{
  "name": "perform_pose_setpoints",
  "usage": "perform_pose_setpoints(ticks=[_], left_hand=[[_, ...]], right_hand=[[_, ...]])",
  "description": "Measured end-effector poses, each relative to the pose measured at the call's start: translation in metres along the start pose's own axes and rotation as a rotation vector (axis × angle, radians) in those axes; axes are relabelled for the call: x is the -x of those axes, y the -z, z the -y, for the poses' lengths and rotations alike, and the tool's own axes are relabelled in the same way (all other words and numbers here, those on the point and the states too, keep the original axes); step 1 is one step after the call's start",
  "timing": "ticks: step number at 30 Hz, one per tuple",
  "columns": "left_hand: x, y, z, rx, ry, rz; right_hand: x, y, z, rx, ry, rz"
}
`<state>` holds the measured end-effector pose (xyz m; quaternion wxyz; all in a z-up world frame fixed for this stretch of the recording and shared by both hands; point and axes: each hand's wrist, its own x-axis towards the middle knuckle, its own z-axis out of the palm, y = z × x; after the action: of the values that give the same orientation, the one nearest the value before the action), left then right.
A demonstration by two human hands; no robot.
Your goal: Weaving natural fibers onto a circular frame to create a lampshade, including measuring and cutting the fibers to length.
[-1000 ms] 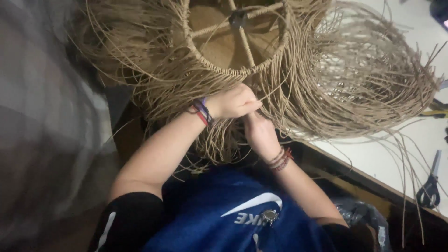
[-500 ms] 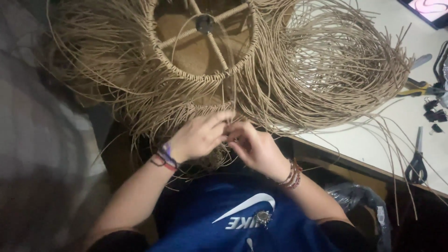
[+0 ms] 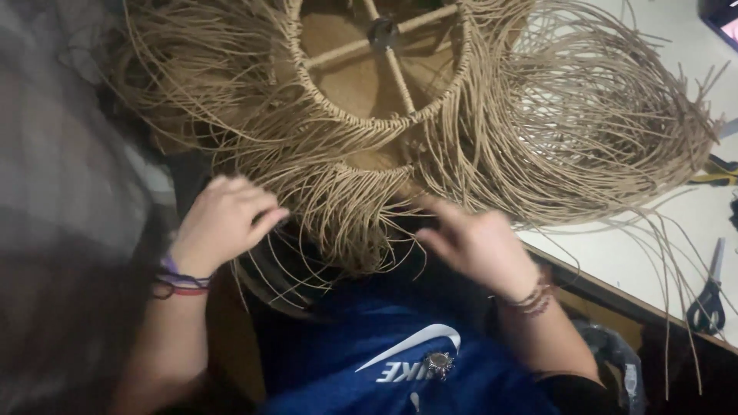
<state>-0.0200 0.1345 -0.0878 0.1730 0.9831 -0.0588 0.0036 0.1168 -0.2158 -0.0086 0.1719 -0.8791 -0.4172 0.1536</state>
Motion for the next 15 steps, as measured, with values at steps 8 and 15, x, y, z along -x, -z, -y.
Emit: perform_pose_setpoints(ticks=[8, 15], left_hand=[[-0.118, 0.023, -0.112, -0.077, -0.041, -0.525], [-0.174, -0.035, -0.089, -0.220, -0.192, -0.579]], right_hand=[[-0.094, 0.034, -0.033, 0.058, 0.449, -0.516], [-0.159, -0.023, -0.090, 0.209, 0.378, -0.554]])
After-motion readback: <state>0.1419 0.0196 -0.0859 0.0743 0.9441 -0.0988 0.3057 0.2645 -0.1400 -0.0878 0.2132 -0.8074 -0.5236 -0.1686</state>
